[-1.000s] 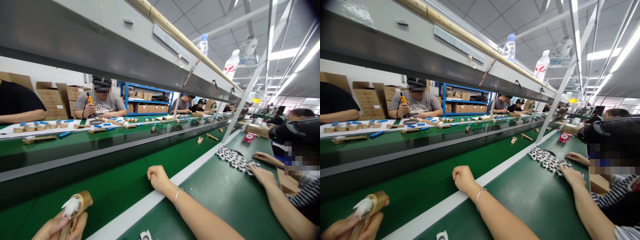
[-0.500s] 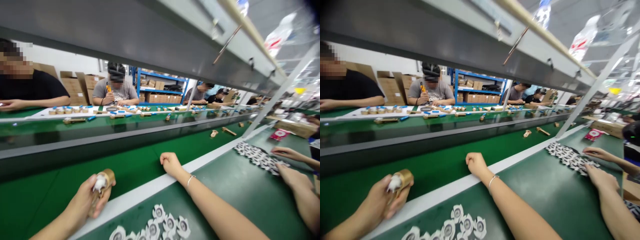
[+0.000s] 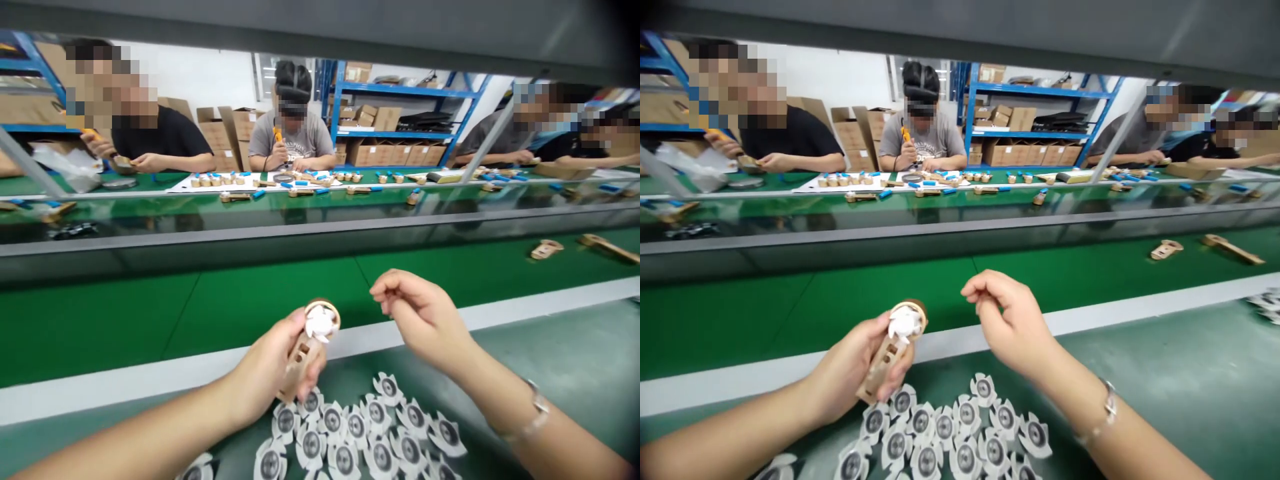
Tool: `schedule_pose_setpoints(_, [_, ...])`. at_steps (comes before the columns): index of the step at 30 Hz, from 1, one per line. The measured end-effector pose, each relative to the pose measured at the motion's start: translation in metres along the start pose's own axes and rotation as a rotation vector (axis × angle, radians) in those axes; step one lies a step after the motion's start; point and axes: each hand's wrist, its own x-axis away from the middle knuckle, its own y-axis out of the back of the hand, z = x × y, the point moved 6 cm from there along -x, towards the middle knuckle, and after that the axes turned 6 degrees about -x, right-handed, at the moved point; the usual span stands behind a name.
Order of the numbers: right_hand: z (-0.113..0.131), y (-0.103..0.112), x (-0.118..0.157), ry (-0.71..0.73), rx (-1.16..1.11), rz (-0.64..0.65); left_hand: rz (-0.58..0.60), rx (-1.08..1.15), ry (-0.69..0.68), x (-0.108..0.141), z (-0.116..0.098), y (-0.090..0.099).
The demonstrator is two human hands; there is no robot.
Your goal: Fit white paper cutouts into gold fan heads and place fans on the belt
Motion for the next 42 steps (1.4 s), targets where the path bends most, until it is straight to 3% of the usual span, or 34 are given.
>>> schedule_pose_setpoints(3, [0.048, -0.018, 0.01, 0.15, 0.012, 0.127, 0.024, -0.048, -0.063, 0.005, 0.002, -0.008])
schedule_pose_setpoints(5, [0.063, -0.029, 0.016, 0.231, 0.075, 0.208, 0.038, -0.098, -0.113, 0.009, -0.001, -0.012])
schedule_pose_setpoints(12, [0.074, -0.035, 0.027, 0.371, 0.32, 0.173, 0.091, -0.037, -0.138, 0.017, -0.004, -0.023])
schedule_pose_setpoints(18, [0.094, -0.037, 0.027, 0.447, 0.349, 0.18, 0.14, 0.008, -0.125, 0.019, -0.006, -0.028])
schedule_pose_setpoints(25, [0.09, -0.043, 0.033, 0.564, 0.389, 0.216, 0.097, -0.034, -0.117, 0.02, -0.009, -0.027])
schedule_pose_setpoints(35, [0.095, -0.042, 0.034, 0.534, 0.337, 0.142, 0.117, -0.065, -0.154, 0.021, -0.011, -0.028])
schedule_pose_setpoints(42, [0.084, -0.043, 0.031, 0.501, 0.336, 0.235, 0.063, -0.013, -0.075, 0.017, -0.004, -0.019])
